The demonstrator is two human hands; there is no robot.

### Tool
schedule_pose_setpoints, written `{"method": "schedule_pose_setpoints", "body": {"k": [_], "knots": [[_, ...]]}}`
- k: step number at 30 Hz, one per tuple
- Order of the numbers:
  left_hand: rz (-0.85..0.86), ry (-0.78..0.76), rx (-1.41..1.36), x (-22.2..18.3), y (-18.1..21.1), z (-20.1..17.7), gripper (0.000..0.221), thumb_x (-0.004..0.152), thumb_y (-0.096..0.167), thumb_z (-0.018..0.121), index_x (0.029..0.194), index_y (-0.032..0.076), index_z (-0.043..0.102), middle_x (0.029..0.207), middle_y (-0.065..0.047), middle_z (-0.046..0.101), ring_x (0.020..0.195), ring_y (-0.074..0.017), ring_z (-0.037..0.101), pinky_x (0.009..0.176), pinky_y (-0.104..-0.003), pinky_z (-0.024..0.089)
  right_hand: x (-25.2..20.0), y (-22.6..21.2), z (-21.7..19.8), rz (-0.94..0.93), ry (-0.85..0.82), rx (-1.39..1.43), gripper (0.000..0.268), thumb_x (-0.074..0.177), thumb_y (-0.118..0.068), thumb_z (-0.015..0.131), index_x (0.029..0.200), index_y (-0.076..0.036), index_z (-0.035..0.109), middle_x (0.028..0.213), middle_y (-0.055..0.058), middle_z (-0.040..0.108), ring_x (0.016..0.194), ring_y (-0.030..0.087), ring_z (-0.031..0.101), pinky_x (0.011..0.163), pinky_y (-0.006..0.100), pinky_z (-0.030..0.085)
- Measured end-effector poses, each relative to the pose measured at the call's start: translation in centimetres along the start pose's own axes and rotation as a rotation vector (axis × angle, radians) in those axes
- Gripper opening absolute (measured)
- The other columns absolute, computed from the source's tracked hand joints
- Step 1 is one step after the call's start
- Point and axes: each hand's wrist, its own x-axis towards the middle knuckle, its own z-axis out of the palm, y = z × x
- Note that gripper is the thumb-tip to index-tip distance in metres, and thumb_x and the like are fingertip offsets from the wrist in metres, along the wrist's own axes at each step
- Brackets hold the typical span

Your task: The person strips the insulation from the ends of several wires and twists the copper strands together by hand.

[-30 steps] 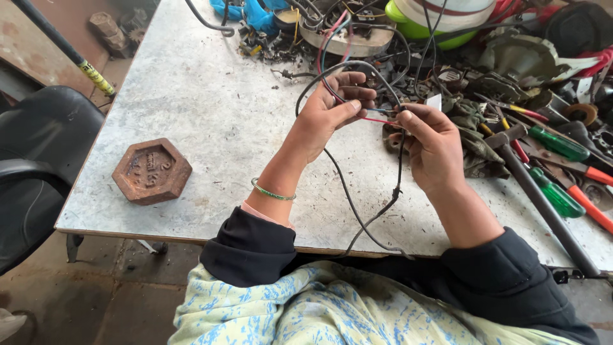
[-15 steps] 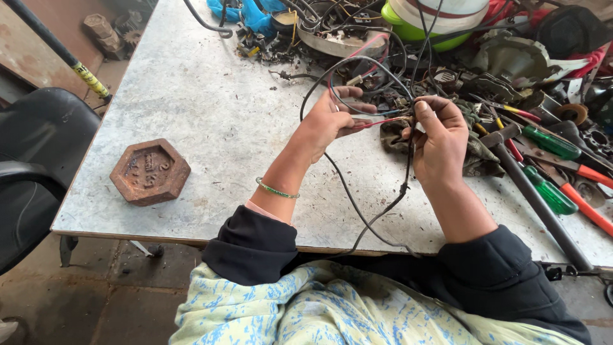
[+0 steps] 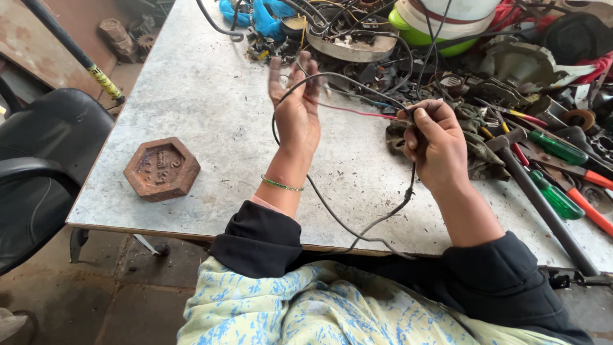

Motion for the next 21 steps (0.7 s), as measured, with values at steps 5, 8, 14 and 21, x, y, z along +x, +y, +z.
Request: {"method": "schedule_pose_setpoints", "body": {"k": [5, 8, 14, 21], "knots": [[0.478, -0.260, 1.192, -0.1, 2.1, 1.3, 0.082, 0.113, 0.030, 0.060, 0.167, 0.016, 0.000, 0.165, -0.034, 0.023, 0.144, -0.0469, 0.038, 0.115, -0.051, 0.044, -0.1, -0.5, -0.9, -0.042, 0.006, 0.054, 0.003, 0.108, -0.010, 0.057, 0.109, -0.009, 0.060, 0.102, 0.010, 0.070, 0.066, 0.010, 0.051, 0.055, 0.025, 0.040], [-0.100, -0.290, 1.627, -1.8, 3.3, 3.2, 0.093, 0.104, 0.060, 0.056, 0.167, 0.011, 0.008, 0.154, -0.028, 0.045, 0.137, -0.0422, 0.050, 0.108, -0.044, 0.049, 0.2, 0.0, -1.5, -0.019, 0.030, 0.072, 0.004, 0.107, -0.011, 0.057, 0.109, -0.010, 0.060, 0.102, 0.010, 0.070, 0.067, 0.011, 0.053, 0.056, 0.026, 0.041], [0.028, -0.408, 1.827, -3.7, 3.7, 5.2, 0.083, 0.086, 0.051, 0.074, 0.147, 0.001, 0.047, 0.126, -0.022, 0.067, 0.116, -0.0323, 0.065, 0.100, -0.039, 0.052, 0.2, -0.1, -1.2, 0.004, -0.045, 0.130, 0.016, 0.110, -0.020, 0.053, 0.109, -0.007, 0.062, 0.102, 0.012, 0.071, 0.071, 0.014, 0.060, 0.059, 0.028, 0.047], [-0.139, -0.452, 0.560, -1.7, 3.1, 3.7, 0.029, 0.105, 0.001, 0.056, 0.131, 0.000, 0.068, 0.118, -0.006, 0.073, 0.111, -0.0124, 0.065, 0.099, -0.027, 0.050, 0.1, -1.2, -1.1, 0.068, -0.253, -0.121, 0.036, 0.109, -0.023, 0.050, 0.137, -0.001, 0.058, 0.114, 0.013, 0.072, 0.101, 0.019, 0.066, 0.087, 0.030, 0.054]]}}
